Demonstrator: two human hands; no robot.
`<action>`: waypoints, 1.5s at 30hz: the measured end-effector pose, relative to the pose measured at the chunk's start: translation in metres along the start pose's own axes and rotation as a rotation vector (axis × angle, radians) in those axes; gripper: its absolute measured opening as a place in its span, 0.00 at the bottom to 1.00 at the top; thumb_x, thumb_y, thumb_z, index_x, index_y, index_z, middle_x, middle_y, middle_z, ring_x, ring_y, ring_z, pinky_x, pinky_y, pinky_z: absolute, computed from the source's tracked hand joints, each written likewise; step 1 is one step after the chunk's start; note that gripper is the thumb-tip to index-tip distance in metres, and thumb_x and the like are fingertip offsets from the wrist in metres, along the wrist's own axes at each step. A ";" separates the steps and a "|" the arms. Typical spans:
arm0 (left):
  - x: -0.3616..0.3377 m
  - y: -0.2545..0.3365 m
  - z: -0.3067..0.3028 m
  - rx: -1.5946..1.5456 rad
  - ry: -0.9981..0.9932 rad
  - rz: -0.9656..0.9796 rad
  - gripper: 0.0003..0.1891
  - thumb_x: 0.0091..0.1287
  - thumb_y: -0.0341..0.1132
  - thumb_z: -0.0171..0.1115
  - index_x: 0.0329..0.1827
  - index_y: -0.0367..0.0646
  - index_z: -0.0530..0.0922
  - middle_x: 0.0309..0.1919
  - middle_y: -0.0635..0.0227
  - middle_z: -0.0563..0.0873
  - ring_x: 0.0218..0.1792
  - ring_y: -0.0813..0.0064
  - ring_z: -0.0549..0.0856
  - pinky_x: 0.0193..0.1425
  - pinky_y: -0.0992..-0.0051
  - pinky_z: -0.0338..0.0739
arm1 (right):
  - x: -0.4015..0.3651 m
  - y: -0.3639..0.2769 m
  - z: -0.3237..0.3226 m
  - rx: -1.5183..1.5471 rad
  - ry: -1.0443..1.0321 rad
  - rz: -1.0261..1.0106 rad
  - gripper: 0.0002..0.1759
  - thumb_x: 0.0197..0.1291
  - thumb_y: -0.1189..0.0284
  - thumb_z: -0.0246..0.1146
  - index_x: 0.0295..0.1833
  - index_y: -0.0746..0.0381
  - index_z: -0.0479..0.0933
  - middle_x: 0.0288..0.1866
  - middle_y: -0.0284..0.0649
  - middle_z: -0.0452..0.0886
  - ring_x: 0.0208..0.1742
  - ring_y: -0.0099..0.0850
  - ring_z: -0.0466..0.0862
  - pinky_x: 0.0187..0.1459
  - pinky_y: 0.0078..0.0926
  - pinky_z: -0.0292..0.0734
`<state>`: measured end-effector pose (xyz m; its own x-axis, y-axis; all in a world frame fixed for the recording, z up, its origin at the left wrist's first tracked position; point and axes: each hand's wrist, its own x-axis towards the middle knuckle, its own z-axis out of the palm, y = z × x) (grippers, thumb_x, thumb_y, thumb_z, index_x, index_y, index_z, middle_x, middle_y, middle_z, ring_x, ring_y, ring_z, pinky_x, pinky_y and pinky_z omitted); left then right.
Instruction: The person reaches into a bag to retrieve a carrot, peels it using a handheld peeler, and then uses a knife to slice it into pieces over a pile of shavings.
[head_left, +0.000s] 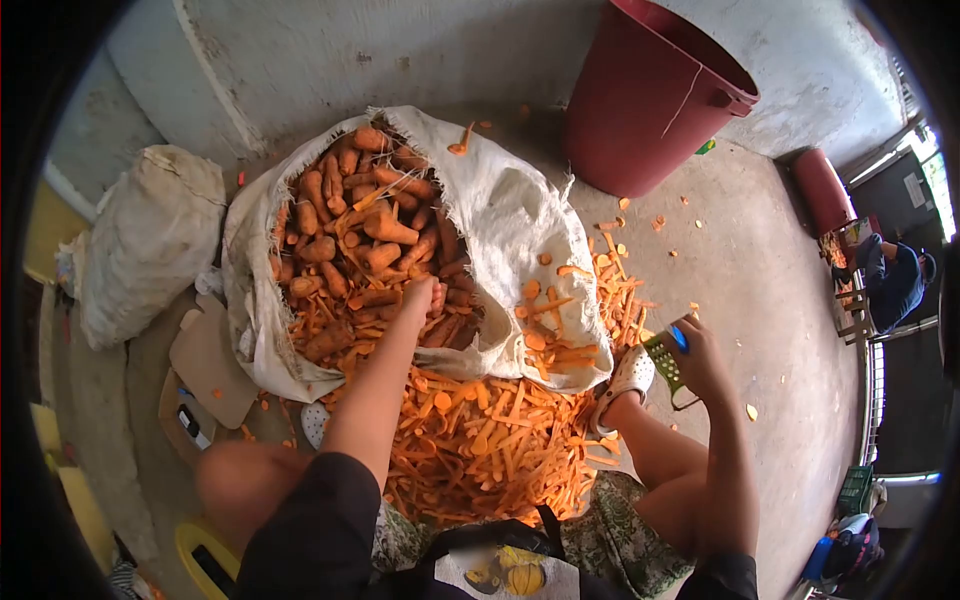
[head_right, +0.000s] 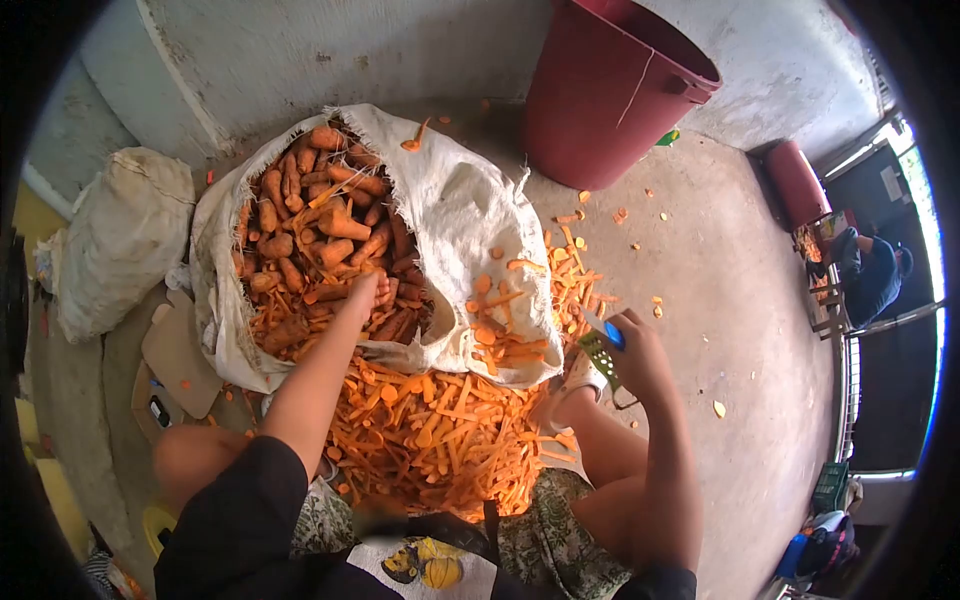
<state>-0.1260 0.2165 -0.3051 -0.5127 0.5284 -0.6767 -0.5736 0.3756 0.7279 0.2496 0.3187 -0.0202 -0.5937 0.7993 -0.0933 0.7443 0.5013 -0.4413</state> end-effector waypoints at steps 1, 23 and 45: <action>0.018 0.003 0.004 0.104 0.032 0.079 0.08 0.58 0.37 0.53 0.29 0.41 0.74 0.23 0.68 0.78 0.23 0.77 0.76 0.29 0.74 0.74 | 0.001 0.007 0.002 0.001 -0.007 0.005 0.10 0.51 0.75 0.59 0.40 0.67 0.74 0.37 0.46 0.74 0.35 0.46 0.75 0.37 0.34 0.69; 0.124 0.016 0.073 0.335 0.056 -0.069 0.17 0.58 0.41 0.61 0.44 0.37 0.74 0.33 0.64 0.77 0.31 0.71 0.74 0.38 0.71 0.73 | 0.017 0.012 0.001 -0.002 -0.143 0.086 0.12 0.55 0.71 0.58 0.42 0.68 0.72 0.34 0.49 0.75 0.34 0.44 0.75 0.37 0.33 0.69; -0.276 0.149 -0.007 -0.338 -0.377 0.584 0.30 0.57 0.27 0.60 0.61 0.50 0.56 0.53 0.59 0.70 0.55 0.59 0.72 0.53 0.49 0.71 | -0.041 -0.087 0.020 0.252 -0.156 -0.120 0.15 0.58 0.61 0.56 0.37 0.63 0.74 0.28 0.45 0.78 0.31 0.38 0.78 0.35 0.33 0.70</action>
<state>-0.0745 0.1207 -0.0104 -0.5749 0.8156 -0.0657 -0.4719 -0.2648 0.8410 0.2029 0.2361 0.0042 -0.7267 0.6692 -0.1549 0.5787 0.4750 -0.6629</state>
